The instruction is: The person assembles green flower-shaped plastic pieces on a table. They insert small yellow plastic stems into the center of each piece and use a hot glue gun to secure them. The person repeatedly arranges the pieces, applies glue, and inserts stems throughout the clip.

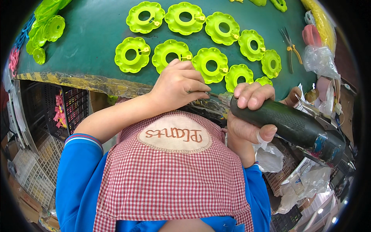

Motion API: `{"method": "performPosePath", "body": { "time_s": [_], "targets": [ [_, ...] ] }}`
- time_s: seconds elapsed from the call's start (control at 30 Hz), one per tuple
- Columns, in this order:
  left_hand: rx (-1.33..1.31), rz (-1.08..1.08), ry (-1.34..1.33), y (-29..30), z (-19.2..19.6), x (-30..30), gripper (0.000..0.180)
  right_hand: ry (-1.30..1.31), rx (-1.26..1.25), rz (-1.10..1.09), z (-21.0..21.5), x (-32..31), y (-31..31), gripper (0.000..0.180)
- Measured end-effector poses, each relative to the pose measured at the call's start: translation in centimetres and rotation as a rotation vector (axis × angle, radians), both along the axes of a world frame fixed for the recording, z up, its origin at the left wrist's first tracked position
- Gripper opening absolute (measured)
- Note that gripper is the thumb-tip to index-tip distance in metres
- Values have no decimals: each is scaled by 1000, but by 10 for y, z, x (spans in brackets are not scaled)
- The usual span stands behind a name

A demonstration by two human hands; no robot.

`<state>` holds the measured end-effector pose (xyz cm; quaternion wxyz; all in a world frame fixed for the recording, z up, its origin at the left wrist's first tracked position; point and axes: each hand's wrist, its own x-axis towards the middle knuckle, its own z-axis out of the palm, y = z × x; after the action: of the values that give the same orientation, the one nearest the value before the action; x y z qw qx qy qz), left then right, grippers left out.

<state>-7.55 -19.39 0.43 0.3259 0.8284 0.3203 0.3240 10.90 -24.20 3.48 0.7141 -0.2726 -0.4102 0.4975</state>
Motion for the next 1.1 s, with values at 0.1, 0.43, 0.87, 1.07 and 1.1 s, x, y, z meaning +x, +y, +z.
{"method": "performPosePath", "body": {
  "time_s": [0.1,0.43,0.87,1.07,1.1],
  "targets": [
    [-10,-26,-29,1,2,3,18,-9,-10,-25,3,-2,1,75],
    [154,-113,38,6,8,3,23,-67,-31,-38,7,1,-1,75],
    [312,-452,97,18,24,105,15,-274,-107,-181,49,93,-29,80],
    [339,-463,69,21,6,176,10,-440,-25,-838,28,132,-44,90],
    [365,-495,152,21,2,188,12,-449,-22,-845,25,133,-42,89]
  ]
}}
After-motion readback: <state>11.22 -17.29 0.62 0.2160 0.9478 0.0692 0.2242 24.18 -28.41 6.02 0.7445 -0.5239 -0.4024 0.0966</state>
